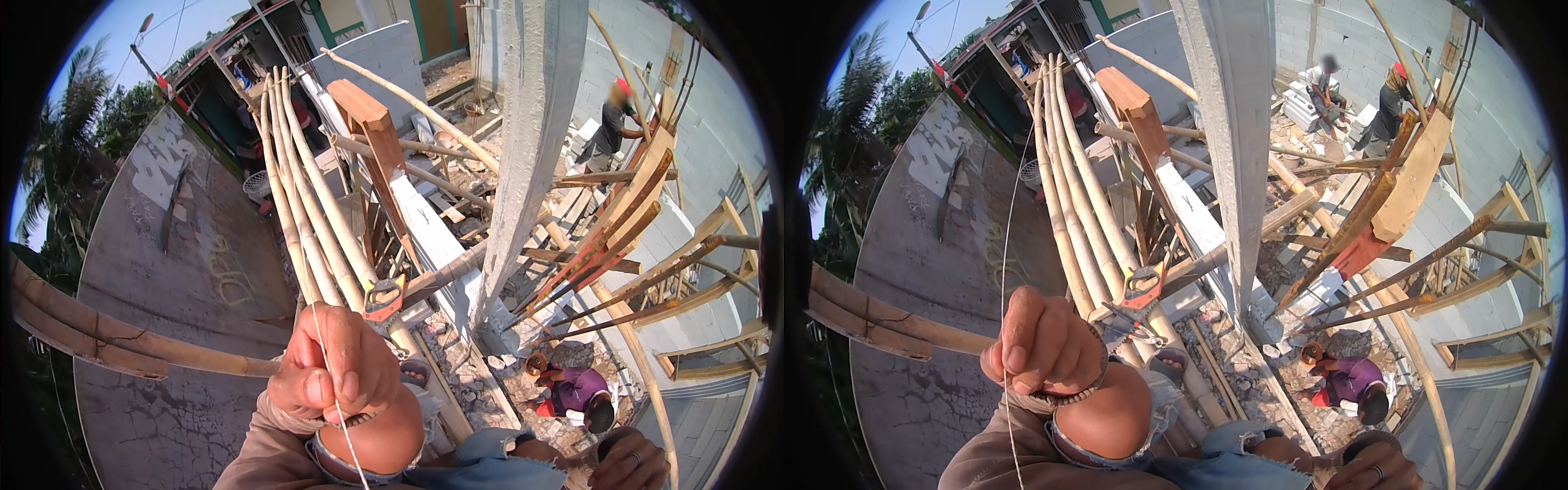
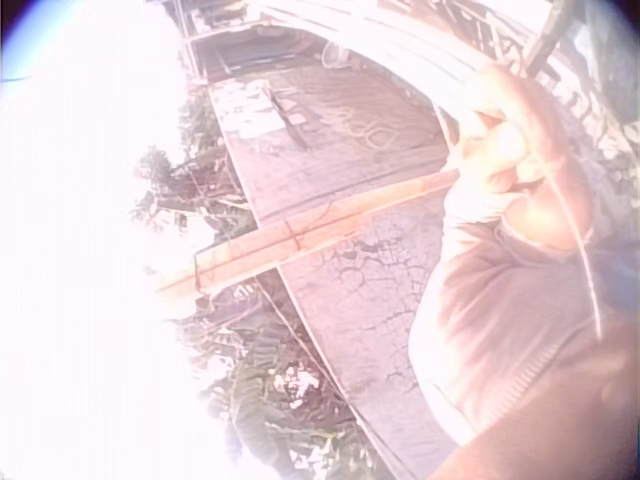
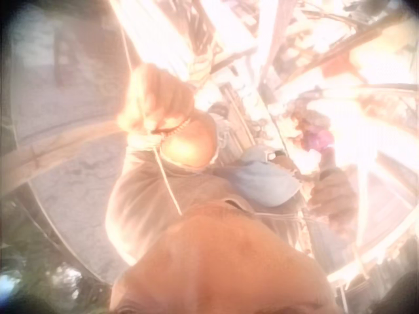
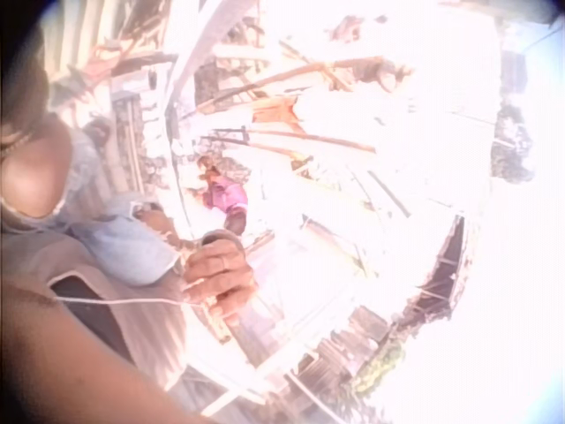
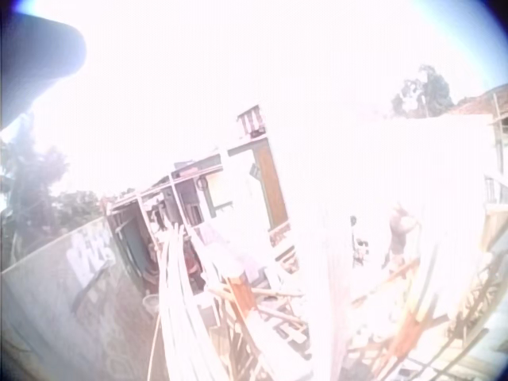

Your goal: The person ties a white string around a vertical metal stud and adjusts its position. They then place a small wooden spacer between the string and the metal stud to ensure proper alignment.

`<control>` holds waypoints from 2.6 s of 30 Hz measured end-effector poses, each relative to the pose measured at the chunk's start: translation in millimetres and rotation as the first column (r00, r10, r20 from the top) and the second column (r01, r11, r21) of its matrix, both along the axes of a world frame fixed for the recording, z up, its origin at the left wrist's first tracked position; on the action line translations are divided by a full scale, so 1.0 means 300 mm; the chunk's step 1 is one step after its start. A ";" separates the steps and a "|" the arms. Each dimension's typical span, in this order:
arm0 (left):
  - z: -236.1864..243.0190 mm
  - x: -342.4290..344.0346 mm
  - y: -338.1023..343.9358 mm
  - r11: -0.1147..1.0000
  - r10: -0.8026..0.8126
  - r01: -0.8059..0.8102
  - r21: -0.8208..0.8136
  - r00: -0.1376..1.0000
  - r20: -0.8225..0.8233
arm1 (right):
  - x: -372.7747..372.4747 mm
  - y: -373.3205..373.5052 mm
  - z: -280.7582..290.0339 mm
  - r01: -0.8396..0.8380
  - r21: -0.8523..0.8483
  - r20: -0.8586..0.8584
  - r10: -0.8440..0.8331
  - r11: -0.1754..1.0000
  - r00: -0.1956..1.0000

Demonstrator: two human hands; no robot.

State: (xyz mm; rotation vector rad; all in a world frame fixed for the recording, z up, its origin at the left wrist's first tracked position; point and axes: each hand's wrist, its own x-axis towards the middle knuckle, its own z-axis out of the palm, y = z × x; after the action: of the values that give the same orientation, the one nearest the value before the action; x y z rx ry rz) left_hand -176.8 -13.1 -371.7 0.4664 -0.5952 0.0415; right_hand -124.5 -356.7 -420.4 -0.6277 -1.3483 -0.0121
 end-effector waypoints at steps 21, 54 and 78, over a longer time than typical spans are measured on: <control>0.009 0.013 -0.037 0.997 -0.071 0.069 0.018 0.991 0.113 | 0.011 -0.009 -0.024 -0.081 0.007 0.053 0.081 0.997 0.995; -0.009 0.083 -0.071 0.990 -0.139 0.131 0.056 0.976 0.166 | -0.079 -0.130 -0.012 0.059 -0.211 -0.087 -0.079 0.976 0.993; -0.103 0.127 -0.122 0.954 -0.281 0.248 0.169 0.936 0.212 | -0.198 -0.224 -0.038 0.250 -0.161 0.072 -0.241 0.955 0.968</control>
State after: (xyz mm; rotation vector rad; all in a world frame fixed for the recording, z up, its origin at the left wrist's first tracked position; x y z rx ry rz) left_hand -138.6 -49.7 -402.7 0.5174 -0.8940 -0.2066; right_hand -183.8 -423.9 -431.8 -0.9417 -1.3221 -0.1169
